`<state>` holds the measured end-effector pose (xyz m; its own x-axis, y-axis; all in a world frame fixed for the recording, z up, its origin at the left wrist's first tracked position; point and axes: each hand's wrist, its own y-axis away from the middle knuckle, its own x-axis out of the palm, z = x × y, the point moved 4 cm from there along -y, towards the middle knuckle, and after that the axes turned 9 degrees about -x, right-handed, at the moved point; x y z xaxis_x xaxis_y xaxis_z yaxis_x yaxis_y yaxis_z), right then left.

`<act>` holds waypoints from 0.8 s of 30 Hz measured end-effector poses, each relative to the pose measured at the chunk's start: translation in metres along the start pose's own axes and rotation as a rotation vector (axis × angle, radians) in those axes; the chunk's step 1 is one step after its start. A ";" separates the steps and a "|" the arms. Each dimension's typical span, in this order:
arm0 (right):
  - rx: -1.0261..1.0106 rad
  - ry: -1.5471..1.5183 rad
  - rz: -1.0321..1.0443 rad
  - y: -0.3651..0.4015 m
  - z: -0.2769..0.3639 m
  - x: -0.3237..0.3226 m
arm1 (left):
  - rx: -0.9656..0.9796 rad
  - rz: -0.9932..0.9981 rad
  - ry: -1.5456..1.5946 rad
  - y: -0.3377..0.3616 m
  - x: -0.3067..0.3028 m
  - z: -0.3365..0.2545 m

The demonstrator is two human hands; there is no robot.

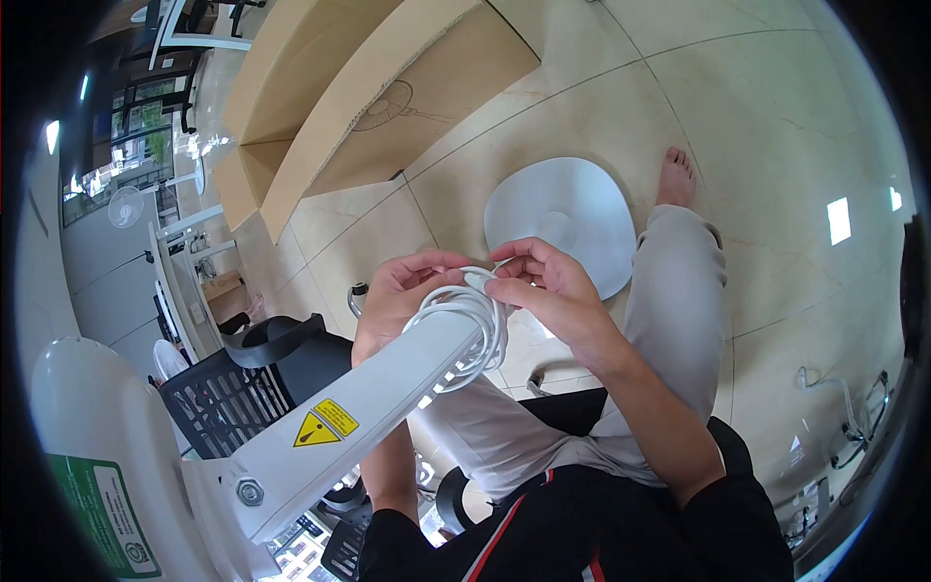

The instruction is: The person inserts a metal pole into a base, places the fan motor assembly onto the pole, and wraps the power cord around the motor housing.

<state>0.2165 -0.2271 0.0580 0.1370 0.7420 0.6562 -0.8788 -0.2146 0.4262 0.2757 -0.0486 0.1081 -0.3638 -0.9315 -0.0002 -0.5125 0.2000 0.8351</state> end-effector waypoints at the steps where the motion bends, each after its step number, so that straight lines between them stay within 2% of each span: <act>1: -0.013 -0.008 0.002 0.000 -0.001 0.000 | -0.005 -0.004 -0.008 0.000 0.000 0.000; 7: -0.041 0.007 -0.021 -0.001 -0.004 0.003 | -0.008 0.023 0.074 0.005 0.004 0.001; 13: -0.116 0.034 0.003 -0.010 -0.006 0.003 | 0.023 -0.030 0.158 0.011 -0.005 0.013; 18: -0.099 0.197 -0.022 -0.014 -0.004 -0.001 | 0.170 -0.181 0.256 0.027 -0.008 0.031; 20: -0.168 0.198 -0.069 -0.016 -0.007 -0.005 | 0.219 -0.233 0.248 0.047 -0.006 0.034; 22: -0.224 0.250 -0.097 -0.020 -0.015 -0.010 | 0.348 -0.279 0.406 0.054 -0.035 0.076; 23: -0.240 0.238 -0.032 -0.022 -0.018 -0.009 | 0.413 -0.298 0.488 0.058 -0.048 0.094; 24: -0.254 0.226 0.033 -0.023 -0.019 -0.010 | 0.412 -0.296 0.441 0.066 -0.047 0.103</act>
<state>0.2262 -0.2172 0.0301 0.0265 0.8652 0.5008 -0.9707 -0.0974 0.2198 0.1789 0.0394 0.1067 0.1444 -0.9843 0.1013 -0.8286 -0.0644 0.5562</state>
